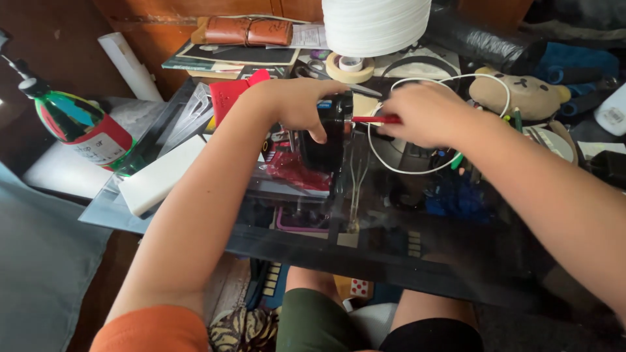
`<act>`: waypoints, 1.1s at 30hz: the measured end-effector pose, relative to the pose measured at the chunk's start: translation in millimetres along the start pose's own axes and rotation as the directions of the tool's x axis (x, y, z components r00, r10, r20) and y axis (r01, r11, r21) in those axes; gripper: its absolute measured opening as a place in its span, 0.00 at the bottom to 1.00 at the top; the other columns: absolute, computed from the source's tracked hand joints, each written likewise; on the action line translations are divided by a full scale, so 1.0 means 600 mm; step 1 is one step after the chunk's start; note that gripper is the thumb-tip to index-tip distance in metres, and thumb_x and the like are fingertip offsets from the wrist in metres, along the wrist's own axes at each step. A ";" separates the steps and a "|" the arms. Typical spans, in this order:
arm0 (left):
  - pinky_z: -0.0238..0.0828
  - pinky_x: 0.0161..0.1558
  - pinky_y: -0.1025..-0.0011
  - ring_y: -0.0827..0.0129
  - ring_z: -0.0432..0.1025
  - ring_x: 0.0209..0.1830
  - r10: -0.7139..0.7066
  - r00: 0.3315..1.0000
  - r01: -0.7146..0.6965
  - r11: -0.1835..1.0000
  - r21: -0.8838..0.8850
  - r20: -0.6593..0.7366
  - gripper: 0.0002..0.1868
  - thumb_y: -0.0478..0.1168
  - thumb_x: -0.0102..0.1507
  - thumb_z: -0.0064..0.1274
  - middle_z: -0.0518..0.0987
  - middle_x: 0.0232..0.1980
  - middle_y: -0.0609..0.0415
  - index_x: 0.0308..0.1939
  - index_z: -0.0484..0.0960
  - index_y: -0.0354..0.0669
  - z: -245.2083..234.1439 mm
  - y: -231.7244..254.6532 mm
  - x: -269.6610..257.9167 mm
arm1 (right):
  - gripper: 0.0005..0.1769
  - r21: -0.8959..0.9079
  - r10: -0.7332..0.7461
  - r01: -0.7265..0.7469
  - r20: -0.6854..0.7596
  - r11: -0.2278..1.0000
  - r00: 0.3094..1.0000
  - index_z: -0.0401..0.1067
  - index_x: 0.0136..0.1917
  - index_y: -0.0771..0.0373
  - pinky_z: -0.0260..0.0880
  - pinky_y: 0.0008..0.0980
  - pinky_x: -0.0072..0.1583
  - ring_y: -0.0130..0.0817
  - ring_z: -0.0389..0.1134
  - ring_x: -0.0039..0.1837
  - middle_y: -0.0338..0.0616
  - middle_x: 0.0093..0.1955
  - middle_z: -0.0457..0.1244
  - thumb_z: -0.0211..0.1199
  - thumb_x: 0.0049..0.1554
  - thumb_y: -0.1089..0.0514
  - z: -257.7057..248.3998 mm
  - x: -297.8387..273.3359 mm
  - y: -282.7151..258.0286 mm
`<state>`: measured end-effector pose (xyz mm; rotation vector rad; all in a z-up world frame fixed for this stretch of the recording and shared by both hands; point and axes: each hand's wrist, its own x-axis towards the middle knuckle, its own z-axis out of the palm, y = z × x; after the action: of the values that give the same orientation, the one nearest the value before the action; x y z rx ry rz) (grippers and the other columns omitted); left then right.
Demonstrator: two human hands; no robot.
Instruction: The recorder sharpens several pencils using a manual table-mounted pencil sharpener and organizes stationery on a cluttered desk.
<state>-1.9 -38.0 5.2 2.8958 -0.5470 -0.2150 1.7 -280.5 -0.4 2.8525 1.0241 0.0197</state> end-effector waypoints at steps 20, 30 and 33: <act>0.66 0.64 0.69 0.67 0.73 0.63 0.266 0.945 -0.324 0.832 -0.450 -0.188 0.28 0.48 0.59 0.63 0.82 0.59 0.52 0.62 0.80 0.44 0.026 -0.026 0.003 | 0.16 0.500 0.203 -0.108 -0.139 0.859 0.969 0.80 0.51 0.55 0.67 0.43 0.44 0.45 0.70 0.38 0.48 0.35 0.69 0.61 0.60 0.44 0.074 -0.050 -0.001; 0.68 0.61 0.68 0.67 0.75 0.57 0.242 0.891 -0.410 0.793 -0.451 -0.384 0.19 0.43 0.63 0.60 0.84 0.53 0.52 0.57 0.80 0.43 0.055 -0.019 -0.014 | 0.16 0.601 0.190 -0.037 -0.193 0.798 0.963 0.81 0.52 0.56 0.71 0.35 0.48 0.36 0.74 0.42 0.41 0.42 0.73 0.60 0.60 0.45 0.102 -0.074 0.053; 0.69 0.60 0.67 0.66 0.76 0.55 0.221 0.893 -0.392 0.811 -0.434 -0.392 0.19 0.44 0.64 0.59 0.84 0.52 0.51 0.57 0.79 0.43 0.050 -0.009 -0.020 | 0.16 0.589 0.321 -0.225 -0.061 0.776 0.945 0.83 0.52 0.52 0.70 0.35 0.45 0.32 0.73 0.39 0.39 0.40 0.74 0.61 0.58 0.44 0.091 -0.125 0.097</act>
<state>-16.4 -33.3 -23.8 2.2237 -0.7599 0.1510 -16.3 -378.2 -46.5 3.5955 0.7078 -0.0496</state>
